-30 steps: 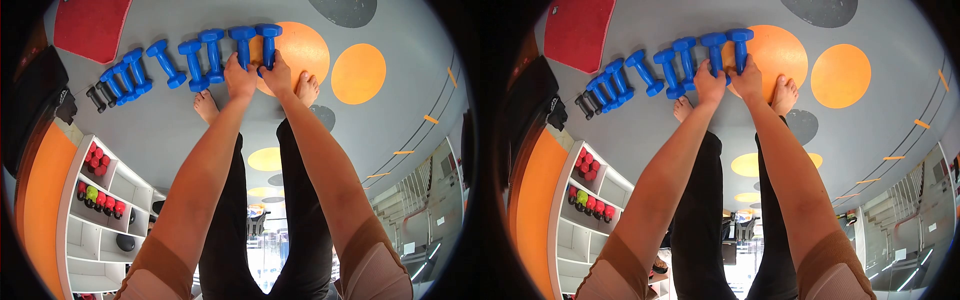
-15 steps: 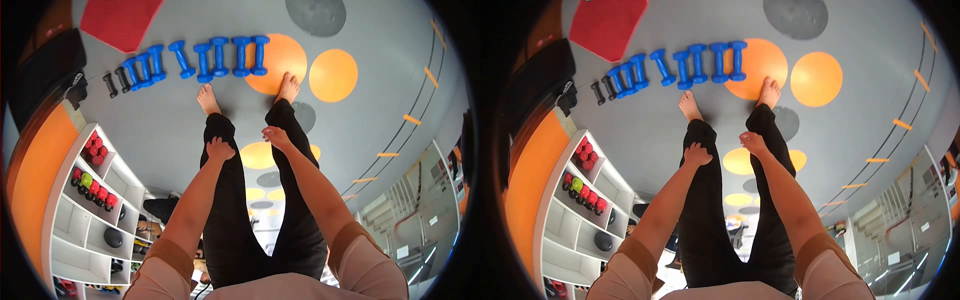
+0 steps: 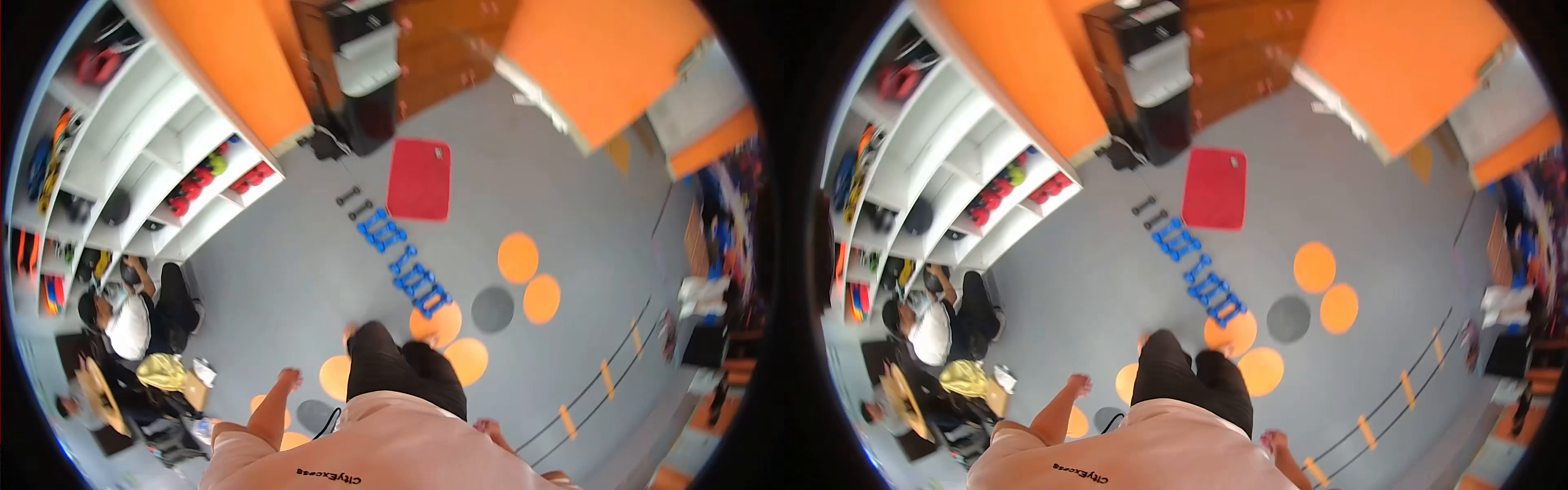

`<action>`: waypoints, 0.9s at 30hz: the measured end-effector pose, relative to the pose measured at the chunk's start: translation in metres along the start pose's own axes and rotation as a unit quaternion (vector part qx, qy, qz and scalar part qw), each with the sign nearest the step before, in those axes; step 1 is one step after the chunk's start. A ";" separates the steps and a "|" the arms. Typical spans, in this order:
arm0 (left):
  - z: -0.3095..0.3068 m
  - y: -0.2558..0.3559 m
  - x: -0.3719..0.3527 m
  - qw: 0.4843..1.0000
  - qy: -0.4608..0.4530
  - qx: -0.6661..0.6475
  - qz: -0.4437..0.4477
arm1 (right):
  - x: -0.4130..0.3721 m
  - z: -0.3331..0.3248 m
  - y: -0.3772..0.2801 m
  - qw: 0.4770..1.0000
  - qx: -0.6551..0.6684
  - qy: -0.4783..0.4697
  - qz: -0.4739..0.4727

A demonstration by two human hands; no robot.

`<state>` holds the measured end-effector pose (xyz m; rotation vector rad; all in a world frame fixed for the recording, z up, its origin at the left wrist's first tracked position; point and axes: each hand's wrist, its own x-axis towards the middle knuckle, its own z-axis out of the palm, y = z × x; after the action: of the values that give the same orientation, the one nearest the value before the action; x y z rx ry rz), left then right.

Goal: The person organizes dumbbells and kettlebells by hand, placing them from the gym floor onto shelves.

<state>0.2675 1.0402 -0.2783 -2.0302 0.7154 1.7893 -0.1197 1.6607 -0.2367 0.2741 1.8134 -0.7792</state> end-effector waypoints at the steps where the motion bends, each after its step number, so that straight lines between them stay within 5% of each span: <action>1: -0.002 -0.013 -0.022 0.999 -0.011 -0.029 0.021 | 0.015 -0.016 -0.029 0.999 -0.022 0.003 -0.031; 3: -0.016 -0.056 -0.049 0.993 0.103 0.032 -0.048 | 0.020 -0.027 -0.074 0.998 0.040 0.052 -0.019; 5: -0.031 -0.104 -0.043 0.992 0.038 -0.017 -0.122 | 0.012 -0.025 -0.101 0.990 0.109 0.091 0.012; 7: -0.021 -0.137 -0.058 0.991 0.056 -0.015 -0.122 | -0.001 -0.010 -0.118 0.974 0.182 0.127 0.051; 9: -0.017 -0.164 -0.056 0.995 -0.024 -0.015 -0.094 | 0.001 0.013 -0.152 0.949 0.256 0.159 0.087; 11: -0.018 -0.176 -0.062 0.997 -0.060 0.039 -0.010 | 0.005 0.060 -0.209 0.957 0.266 0.112 0.018; 12: -0.027 -0.172 -0.074 0.944 -0.036 0.233 0.232 | 0.008 0.083 -0.240 0.971 0.229 0.059 -0.023; 13: -0.040 -0.170 -0.084 0.797 0.000 0.408 0.445 | 0.008 0.106 -0.267 0.980 0.191 0.005 -0.061; 14: -0.047 -0.165 -0.093 0.940 -0.028 0.154 0.304 | 0.008 0.133 -0.293 0.984 0.152 -0.005 -0.088; 15: -0.058 -0.156 -0.102 0.981 -0.054 -0.119 0.142 | 0.009 0.162 -0.316 0.986 0.116 -0.017 -0.117; 18: -0.106 -0.151 -0.156 0.953 0.060 -0.253 0.158 | 0.020 0.229 -0.359 0.983 0.052 -0.070 -0.160; 22: -0.160 -0.177 -0.190 0.944 0.139 -0.271 0.128 | 0.029 0.296 -0.386 0.989 0.016 -0.064 -0.130; 26: -0.162 -0.156 -0.265 0.897 -0.363 -0.125 0.219 | 0.043 0.323 -0.390 0.989 -0.112 -0.093 -0.027; 27: -0.153 -0.151 -0.286 0.901 -0.376 -0.028 0.216 | 0.045 0.326 -0.397 0.979 -0.180 -0.098 0.011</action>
<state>0.4562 1.1187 0.0155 -1.0601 0.8907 2.6131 -0.1024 1.1471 -0.1914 -0.0186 1.7223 -0.4326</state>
